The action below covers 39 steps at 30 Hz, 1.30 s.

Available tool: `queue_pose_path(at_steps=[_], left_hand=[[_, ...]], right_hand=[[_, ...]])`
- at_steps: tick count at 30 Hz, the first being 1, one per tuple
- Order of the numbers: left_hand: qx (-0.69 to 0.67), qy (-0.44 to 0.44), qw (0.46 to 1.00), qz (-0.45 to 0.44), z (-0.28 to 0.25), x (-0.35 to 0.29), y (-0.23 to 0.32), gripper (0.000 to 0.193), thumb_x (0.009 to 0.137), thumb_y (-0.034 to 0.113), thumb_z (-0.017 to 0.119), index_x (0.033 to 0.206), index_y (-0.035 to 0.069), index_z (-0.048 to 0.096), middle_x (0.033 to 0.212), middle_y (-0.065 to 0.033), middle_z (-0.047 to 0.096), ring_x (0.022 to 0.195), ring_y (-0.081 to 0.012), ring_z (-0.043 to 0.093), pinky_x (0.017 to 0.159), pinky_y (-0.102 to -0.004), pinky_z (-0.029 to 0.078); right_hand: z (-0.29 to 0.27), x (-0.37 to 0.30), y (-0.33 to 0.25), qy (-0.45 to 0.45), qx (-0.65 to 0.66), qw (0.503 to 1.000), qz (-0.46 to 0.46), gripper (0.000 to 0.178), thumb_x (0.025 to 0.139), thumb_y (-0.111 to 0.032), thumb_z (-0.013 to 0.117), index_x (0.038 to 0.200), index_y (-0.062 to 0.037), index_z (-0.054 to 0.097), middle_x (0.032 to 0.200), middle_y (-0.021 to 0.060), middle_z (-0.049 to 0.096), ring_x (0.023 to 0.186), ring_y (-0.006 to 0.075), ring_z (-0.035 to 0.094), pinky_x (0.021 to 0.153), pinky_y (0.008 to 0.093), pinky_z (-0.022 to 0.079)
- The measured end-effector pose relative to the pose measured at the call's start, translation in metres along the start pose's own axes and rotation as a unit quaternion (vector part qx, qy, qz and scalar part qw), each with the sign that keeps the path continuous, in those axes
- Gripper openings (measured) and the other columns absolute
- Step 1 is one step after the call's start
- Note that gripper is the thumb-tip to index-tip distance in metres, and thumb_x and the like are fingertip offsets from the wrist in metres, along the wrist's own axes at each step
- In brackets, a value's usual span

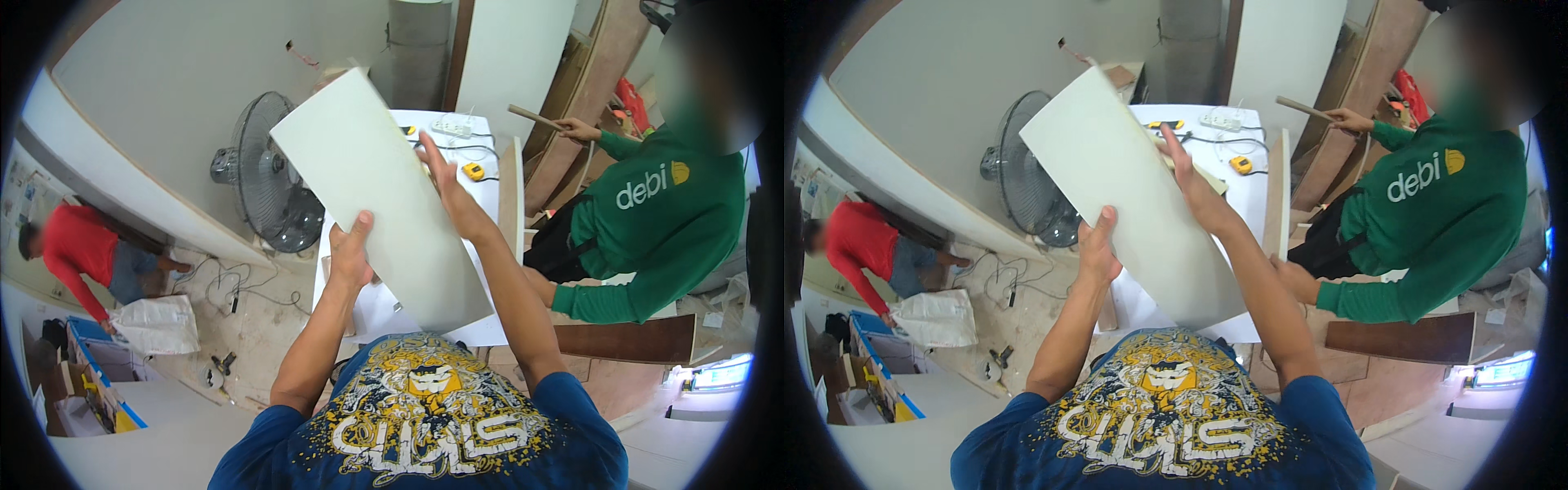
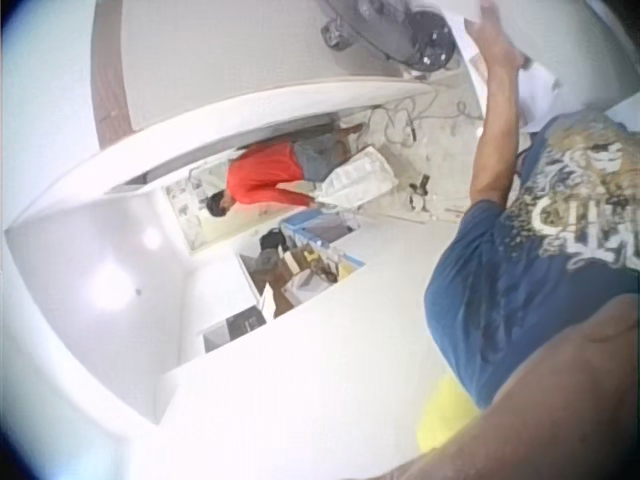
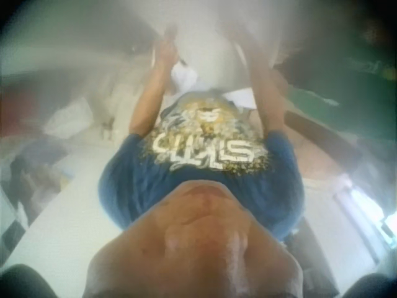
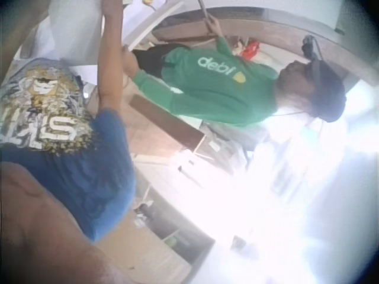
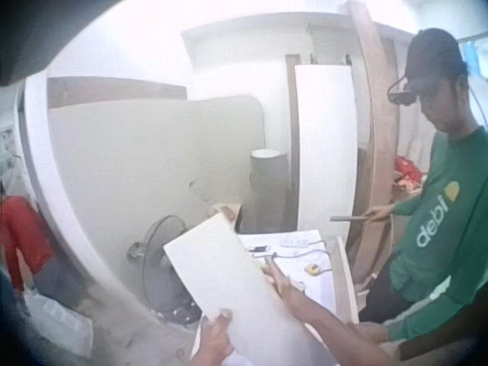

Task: The person assembles a wooden cabinet by attaching a trim piece to a white panel using a hammer and utility knife. They then join the panel to a larger wooden structure with another worker.

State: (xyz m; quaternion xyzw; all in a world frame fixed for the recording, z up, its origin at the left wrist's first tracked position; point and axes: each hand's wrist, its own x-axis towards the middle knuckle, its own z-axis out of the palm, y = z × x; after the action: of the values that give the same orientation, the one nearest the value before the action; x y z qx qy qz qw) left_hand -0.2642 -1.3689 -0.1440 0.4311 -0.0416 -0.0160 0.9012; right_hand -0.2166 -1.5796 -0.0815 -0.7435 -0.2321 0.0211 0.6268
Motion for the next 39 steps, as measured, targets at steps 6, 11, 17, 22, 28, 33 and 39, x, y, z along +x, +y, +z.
queue_pose_path(at_steps=[6,11,17,22,28,33,39], left_hand=[[0.09,-0.041,0.995,0.017,0.048,0.011,0.016,0.075,0.097,0.037,0.083,0.148,-0.007,0.048,0.137,-0.019,0.064,0.122,-0.0282,0.066,0.103,-0.0429,0.057],[0.041,-0.03,0.998,0.022,0.051,0.046,0.028,0.07,0.098,0.034,0.082,0.146,-0.007,0.051,0.137,-0.0184,0.064,0.124,-0.0263,0.065,0.104,-0.0415,0.055],[0.068,-0.041,0.995,0.06,0.051,0.062,0.038,0.067,0.098,0.034,0.081,0.143,-0.007,0.053,0.133,-0.0175,0.066,0.121,-0.0244,0.065,0.102,-0.0391,0.054],[0.143,-0.027,0.988,0.049,0.052,0.074,0.029,0.065,0.099,0.033,0.081,0.141,-0.008,0.054,0.13,-0.0164,0.068,0.116,-0.0229,0.067,0.101,-0.0376,0.054],[0.061,-0.022,0.997,0.043,0.044,0.088,0.002,0.065,0.097,0.031,0.083,0.14,-0.009,0.055,0.13,-0.0184,0.067,0.115,-0.026,0.068,0.099,-0.0407,0.056],[0.064,-0.006,0.997,0.045,0.044,0.085,-0.006,0.065,0.097,0.03,0.083,0.14,-0.01,0.054,0.132,-0.0201,0.066,0.117,-0.0284,0.068,0.098,-0.0421,0.058],[0.042,-0.003,0.999,0.031,0.04,0.073,-0.002,0.063,0.099,0.027,0.081,0.144,-0.007,0.052,0.133,-0.018,0.066,0.119,-0.025,0.066,0.102,-0.0398,0.055]], right_hand=[[-0.032,0.061,-0.048,0.057,0.091,0.994,-0.031,0.117,0.094,-0.093,0.013,0.173,-0.0076,0.008,0.177,0.0196,0.017,0.164,0.0334,0.016,0.132,0.0459,0.014],[-0.042,0.086,-0.044,0.057,0.249,0.963,-0.087,0.109,0.101,-0.086,0.029,0.172,-0.0045,0.015,0.173,0.0176,0.029,0.158,0.032,0.032,0.129,0.0413,0.025],[-0.042,0.066,-0.035,0.152,-0.1,0.983,-0.021,0.071,0.108,-0.059,0.057,0.141,0.0041,0.065,0.119,0.0128,0.075,0.115,0.0212,0.067,0.104,0.031,0.049],[-0.067,0.092,-0.044,0.122,-0.112,0.983,0.075,0.063,0.111,-0.054,0.055,0.131,0.0031,0.072,0.112,0.0103,0.078,0.106,0.0199,0.069,0.096,0.0309,0.052],[-0.087,0.089,-0.016,0.032,-0.001,0.998,0.048,0.062,0.11,-0.049,0.059,0.148,-0.0003,0.062,0.132,0.0132,0.071,0.122,0.0213,0.064,0.107,0.0346,0.049],[-0.099,0.078,0.001,-0.023,0.078,0.994,0.069,0.079,0.104,-0.048,0.069,0.164,-0.0031,0.043,0.153,0.0149,0.058,0.144,0.025,0.052,0.121,0.0366,0.039],[-0.09,0.043,0.015,-0.057,0.078,0.991,0.095,0.086,0.098,-0.043,0.079,0.164,-0.002,0.042,0.152,0.0102,0.06,0.134,0.0179,0.059,0.109,0.0321,0.049]])
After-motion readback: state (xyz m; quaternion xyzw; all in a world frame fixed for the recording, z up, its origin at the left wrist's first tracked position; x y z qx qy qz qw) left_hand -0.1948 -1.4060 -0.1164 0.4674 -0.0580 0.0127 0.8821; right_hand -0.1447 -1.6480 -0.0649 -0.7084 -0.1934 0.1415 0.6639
